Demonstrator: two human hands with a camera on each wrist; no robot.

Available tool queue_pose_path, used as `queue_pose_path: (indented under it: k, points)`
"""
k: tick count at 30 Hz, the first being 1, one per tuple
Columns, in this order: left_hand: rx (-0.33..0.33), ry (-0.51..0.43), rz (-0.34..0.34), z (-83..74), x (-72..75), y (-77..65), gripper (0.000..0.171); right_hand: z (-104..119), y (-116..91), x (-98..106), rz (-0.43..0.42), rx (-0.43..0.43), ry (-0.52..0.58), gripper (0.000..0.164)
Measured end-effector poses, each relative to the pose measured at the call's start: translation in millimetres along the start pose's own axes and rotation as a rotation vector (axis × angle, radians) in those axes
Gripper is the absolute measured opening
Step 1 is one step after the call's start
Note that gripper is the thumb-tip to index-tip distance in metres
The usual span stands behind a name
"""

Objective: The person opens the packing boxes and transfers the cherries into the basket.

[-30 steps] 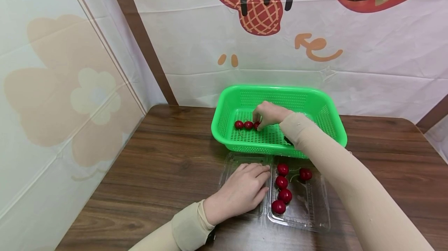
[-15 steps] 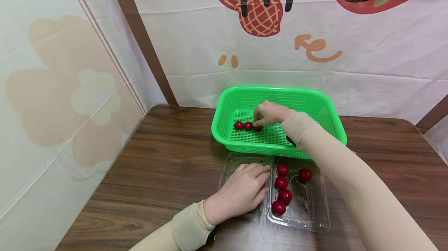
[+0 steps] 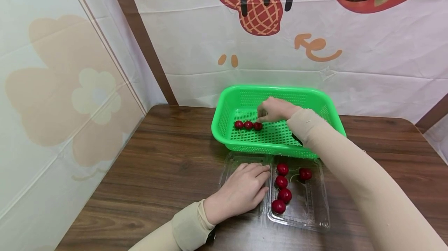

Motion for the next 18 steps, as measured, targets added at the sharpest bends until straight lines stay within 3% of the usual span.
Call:
queue_pose_path:
  k: [18]
  points:
    - [0.002,-0.012,-0.003,-0.2,-1.4,1.8,0.032,-7.1,-19.6,16.2,-0.043,0.002,-0.046,0.022]
Point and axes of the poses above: each hand's wrist, its own y-axis towards the middle knuckle, its own x-axis out of the back of the hand, z = x × y, the point moved 7 cm from there along y, towards the middle knuckle, and after that the axes turned 4 degrees about -x, right-handed, at the moved point
